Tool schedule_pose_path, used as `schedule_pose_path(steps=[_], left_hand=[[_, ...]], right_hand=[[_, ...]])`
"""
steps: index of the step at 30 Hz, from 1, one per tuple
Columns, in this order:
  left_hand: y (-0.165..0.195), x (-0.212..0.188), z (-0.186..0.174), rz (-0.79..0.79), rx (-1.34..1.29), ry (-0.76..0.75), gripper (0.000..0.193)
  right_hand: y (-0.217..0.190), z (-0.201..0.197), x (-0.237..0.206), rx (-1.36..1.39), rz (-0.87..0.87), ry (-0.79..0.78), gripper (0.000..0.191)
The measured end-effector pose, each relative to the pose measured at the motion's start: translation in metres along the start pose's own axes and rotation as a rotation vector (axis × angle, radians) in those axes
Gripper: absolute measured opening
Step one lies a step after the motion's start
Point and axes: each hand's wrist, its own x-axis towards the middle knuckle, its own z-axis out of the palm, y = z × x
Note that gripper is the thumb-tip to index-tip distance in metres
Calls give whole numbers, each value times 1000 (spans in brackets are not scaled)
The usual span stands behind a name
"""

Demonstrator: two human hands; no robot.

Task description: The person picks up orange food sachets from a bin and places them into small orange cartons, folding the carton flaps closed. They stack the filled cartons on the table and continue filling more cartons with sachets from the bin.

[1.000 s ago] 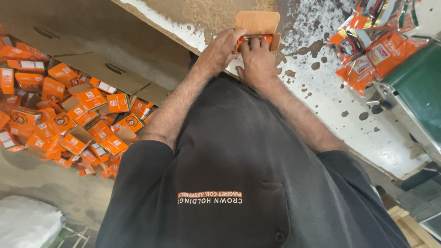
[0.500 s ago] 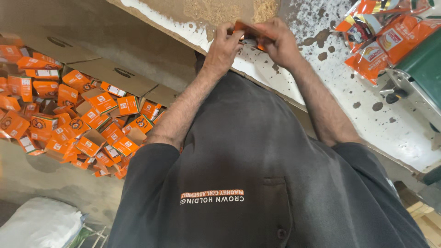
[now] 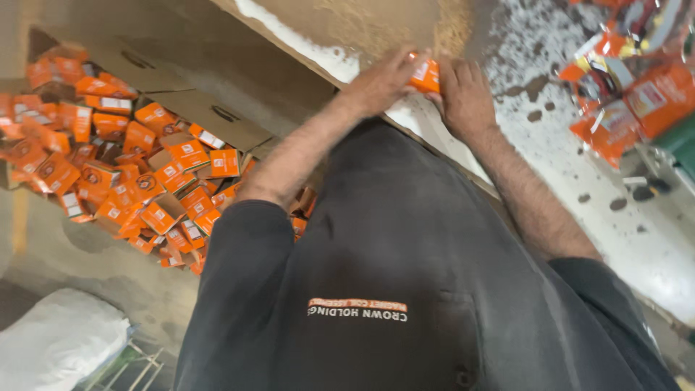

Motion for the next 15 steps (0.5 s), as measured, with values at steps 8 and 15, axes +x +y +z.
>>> schedule_pose_path(steps=[8,15], left_hand=[[11,-1,-5,-78,-75,143,61],[32,-18,-8,-57,-31,201,26]], right_hand=[[9,-2,12,-88,1,-124,73],[-6,-9,9,-196,-27,-111,84]])
